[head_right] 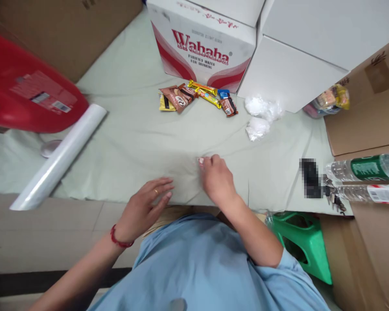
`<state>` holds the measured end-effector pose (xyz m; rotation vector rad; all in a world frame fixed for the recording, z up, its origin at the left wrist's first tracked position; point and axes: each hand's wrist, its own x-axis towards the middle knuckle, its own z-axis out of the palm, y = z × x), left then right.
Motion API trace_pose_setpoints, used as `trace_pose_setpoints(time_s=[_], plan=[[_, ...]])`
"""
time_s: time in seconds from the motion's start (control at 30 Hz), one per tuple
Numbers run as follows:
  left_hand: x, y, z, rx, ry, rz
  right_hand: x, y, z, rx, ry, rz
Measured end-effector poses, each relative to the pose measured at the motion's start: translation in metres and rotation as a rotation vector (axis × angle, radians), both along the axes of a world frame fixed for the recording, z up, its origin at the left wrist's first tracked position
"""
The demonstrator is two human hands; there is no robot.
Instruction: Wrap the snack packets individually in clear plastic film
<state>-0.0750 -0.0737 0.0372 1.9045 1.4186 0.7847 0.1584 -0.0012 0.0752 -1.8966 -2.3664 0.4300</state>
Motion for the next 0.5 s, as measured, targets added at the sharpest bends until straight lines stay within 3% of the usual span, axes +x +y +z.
trace_pose_setpoints(time_s=[0.1,0.17,0.3,0.4,0.5], plan=[[0.017,0.011,0.007,-0.214,-0.337,0.172,0.040,-0.003,0.006,0.005,0.422,-0.134],[0.035,0.019,0.009,-0.393,-0.607,0.229,0.061,-0.005,0.009,-0.067,0.780,-0.235],[0.075,0.037,0.010,-0.738,-1.040,0.144,0.072,-0.015,0.006,-0.321,1.269,-0.328],[0.097,0.047,0.010,-0.851,-1.092,0.035,0.066,-0.023,-0.007,-0.385,1.392,-0.344],[0.112,0.053,0.007,-0.790,-0.974,0.087,0.063,-0.032,-0.025,-0.320,1.425,-0.403]])
